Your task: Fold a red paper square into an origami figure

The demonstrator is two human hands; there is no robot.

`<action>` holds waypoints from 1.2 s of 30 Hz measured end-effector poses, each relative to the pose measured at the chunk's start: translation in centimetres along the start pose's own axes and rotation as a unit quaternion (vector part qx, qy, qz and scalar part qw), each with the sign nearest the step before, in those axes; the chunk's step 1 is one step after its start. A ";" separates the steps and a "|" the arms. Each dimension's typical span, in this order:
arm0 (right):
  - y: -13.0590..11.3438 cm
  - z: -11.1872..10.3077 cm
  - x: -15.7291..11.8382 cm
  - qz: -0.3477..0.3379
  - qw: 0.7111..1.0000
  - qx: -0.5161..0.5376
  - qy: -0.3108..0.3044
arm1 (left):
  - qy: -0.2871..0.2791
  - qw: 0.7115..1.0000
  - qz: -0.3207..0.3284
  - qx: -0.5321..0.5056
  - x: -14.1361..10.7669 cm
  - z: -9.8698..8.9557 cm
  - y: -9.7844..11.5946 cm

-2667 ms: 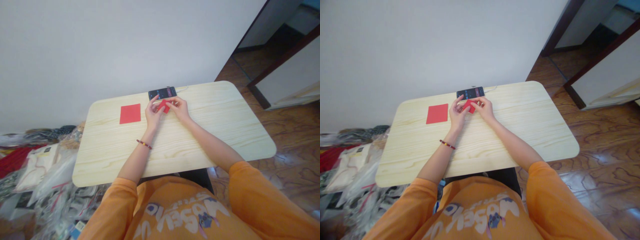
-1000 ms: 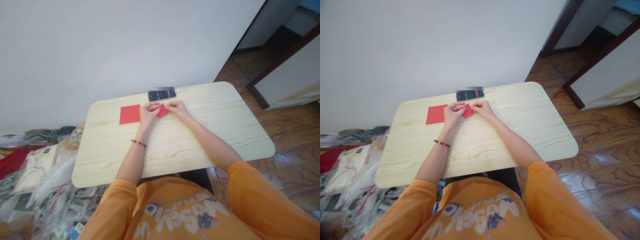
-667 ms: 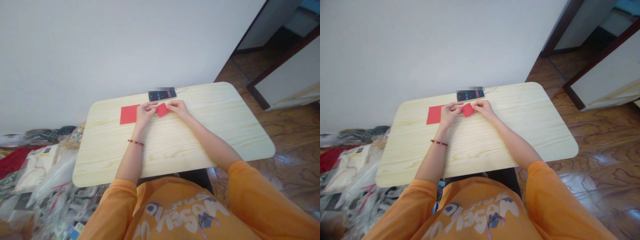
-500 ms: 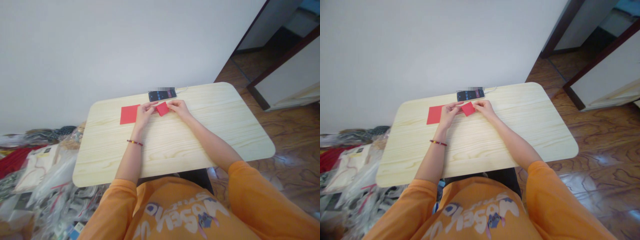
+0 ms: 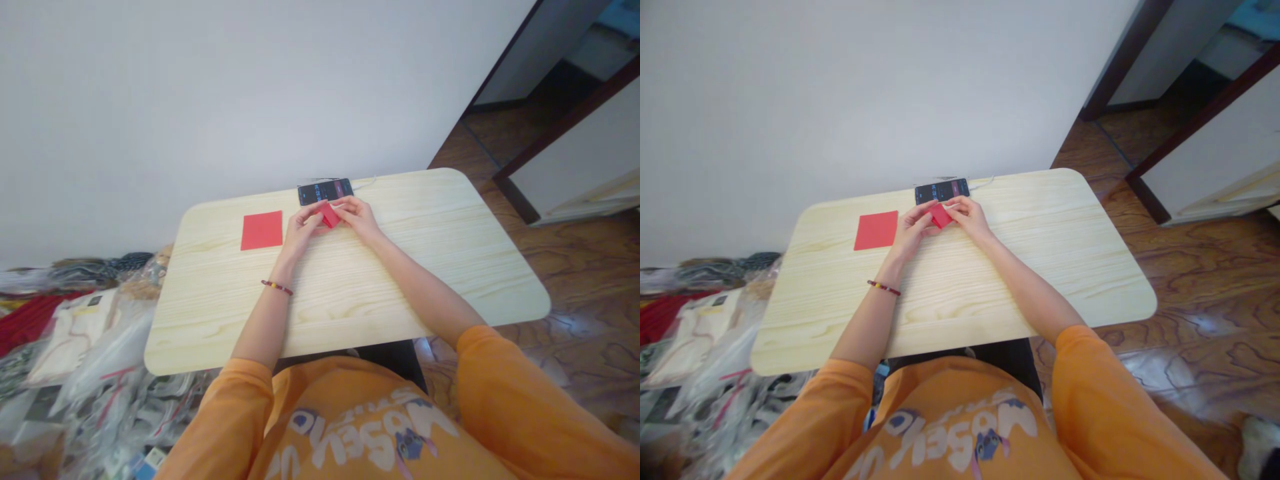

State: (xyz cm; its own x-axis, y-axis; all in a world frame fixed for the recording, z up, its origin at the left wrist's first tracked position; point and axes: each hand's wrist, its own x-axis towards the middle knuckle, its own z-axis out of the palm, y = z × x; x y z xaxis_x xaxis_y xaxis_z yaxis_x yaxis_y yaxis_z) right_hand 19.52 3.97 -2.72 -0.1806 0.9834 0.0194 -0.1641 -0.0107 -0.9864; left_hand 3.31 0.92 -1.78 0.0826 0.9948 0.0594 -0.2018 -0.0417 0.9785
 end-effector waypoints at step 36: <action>0.2 0.4 -0.1 -0.059 0.997 -0.038 0.032 | 0.109 0.988 0.024 0.105 0.7 0.1 -1.4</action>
State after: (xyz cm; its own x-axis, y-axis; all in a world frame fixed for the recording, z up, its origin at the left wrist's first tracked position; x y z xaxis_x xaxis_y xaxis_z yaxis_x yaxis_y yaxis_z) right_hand 19.12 3.75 -2.86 -0.1018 0.9865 0.1281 -0.1059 0.1173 -0.9874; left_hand 3.74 1.63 -3.12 -0.1389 0.9867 0.0843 0.0087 -0.0839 0.9964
